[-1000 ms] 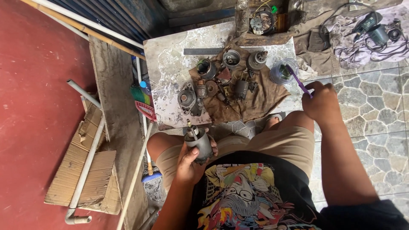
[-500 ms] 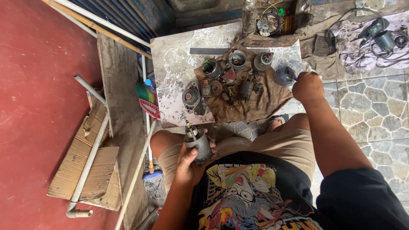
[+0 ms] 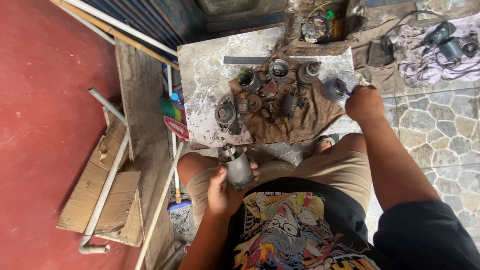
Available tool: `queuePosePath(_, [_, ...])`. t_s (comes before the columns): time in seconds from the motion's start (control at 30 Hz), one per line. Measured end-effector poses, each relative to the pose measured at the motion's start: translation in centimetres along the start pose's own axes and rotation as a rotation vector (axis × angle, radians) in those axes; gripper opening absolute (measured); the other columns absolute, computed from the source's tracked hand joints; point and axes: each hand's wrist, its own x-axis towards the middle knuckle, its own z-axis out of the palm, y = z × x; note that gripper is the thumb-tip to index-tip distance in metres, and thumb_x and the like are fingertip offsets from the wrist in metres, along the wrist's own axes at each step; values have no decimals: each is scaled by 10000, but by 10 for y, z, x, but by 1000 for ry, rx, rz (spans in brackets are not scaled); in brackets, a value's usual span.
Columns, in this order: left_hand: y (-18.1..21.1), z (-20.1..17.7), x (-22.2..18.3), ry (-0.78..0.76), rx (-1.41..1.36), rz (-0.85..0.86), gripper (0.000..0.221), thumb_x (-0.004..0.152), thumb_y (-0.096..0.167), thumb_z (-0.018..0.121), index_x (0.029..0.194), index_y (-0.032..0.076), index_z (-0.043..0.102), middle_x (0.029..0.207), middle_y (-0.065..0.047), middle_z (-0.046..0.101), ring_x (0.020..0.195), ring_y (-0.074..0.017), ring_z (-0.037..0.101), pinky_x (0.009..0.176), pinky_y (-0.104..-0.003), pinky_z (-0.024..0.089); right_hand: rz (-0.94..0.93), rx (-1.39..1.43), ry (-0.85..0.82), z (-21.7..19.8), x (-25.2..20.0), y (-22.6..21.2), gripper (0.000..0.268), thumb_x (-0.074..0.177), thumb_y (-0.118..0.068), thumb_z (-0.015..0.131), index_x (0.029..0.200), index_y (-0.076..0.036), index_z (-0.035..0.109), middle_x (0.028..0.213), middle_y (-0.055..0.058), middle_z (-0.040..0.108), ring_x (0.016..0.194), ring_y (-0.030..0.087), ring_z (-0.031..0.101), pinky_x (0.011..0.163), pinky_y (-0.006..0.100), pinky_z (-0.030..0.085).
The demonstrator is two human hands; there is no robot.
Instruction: Cleaning and inspecting various small metal components of a motor using a toothbrush and manual manipulation.
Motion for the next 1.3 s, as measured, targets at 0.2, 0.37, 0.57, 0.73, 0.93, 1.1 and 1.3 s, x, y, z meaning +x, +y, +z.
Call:
queuePosePath(0.2, [18, -6, 18, -135, -19, -121, 683, 1019, 385, 631, 1522, 5, 370, 1362, -267, 609, 1209, -372, 645, 1018, -485, 581, 0, 185, -9, -37, -28, 15, 371, 846, -210, 559, 1126, -141, 792, 1029, 266, 754, 990, 502, 682, 851, 529, 563])
queuePosePath(0.37, [41, 61, 13, 16, 226, 24, 553, 1048, 329, 605, 1470, 22, 422, 1332, -250, 611, 1175, -330, 646, 1016, -428, 549, 42, 281, -16, -43, -35, 19, 340, 883, -222, 550, 1104, -214, 808, 1014, 247, 756, 981, 495, 678, 845, 536, 555])
queuePosePath(0.57, [40, 56, 10, 95, 592, 175, 709, 976, 281, 709, 1531, 27, 349, 1378, -142, 577, 1243, -236, 586, 1103, -367, 468, 17, 340, -44, -42, -22, 28, 314, 938, -310, 604, 1108, -160, 821, 962, 239, 761, 924, 459, 684, 795, 490, 523])
queuePosePath(0.73, [36, 55, 9, 117, 582, 207, 747, 943, 185, 746, 1534, 29, 317, 1434, -162, 516, 1279, -251, 573, 1131, -369, 450, 215, 481, -211, -97, -45, -7, 248, 923, -239, 632, 1005, -84, 807, 810, 162, 701, 673, 332, 582, 496, 497, 465])
queuePosePath(0.93, [45, 74, 13, 144, 696, 191, 691, 892, 149, 788, 1454, 59, 396, 1367, -155, 555, 1198, -224, 616, 1096, -333, 474, 259, 563, -212, -96, -53, 12, 260, 940, -228, 604, 990, -67, 802, 819, 124, 704, 612, 258, 503, 503, 432, 393])
queuePosePath(1.1, [52, 83, 17, 282, 742, 186, 710, 779, 104, 867, 1367, 82, 470, 1305, -141, 584, 1181, -219, 629, 1049, -298, 504, 235, 1190, -16, -102, -79, 37, 194, 1041, -74, 572, 1187, -42, 697, 896, 96, 658, 534, 85, 443, 436, 205, 305])
queuePosePath(1.3, [63, 91, 25, 263, 974, 285, 677, 737, 152, 909, 1333, 70, 598, 1334, -91, 618, 1270, -216, 609, 1051, -296, 533, -269, 1761, -250, -138, -158, 8, 176, 1089, -59, 562, 1221, -58, 679, 1083, 88, 692, 821, 158, 680, 753, 254, 561])
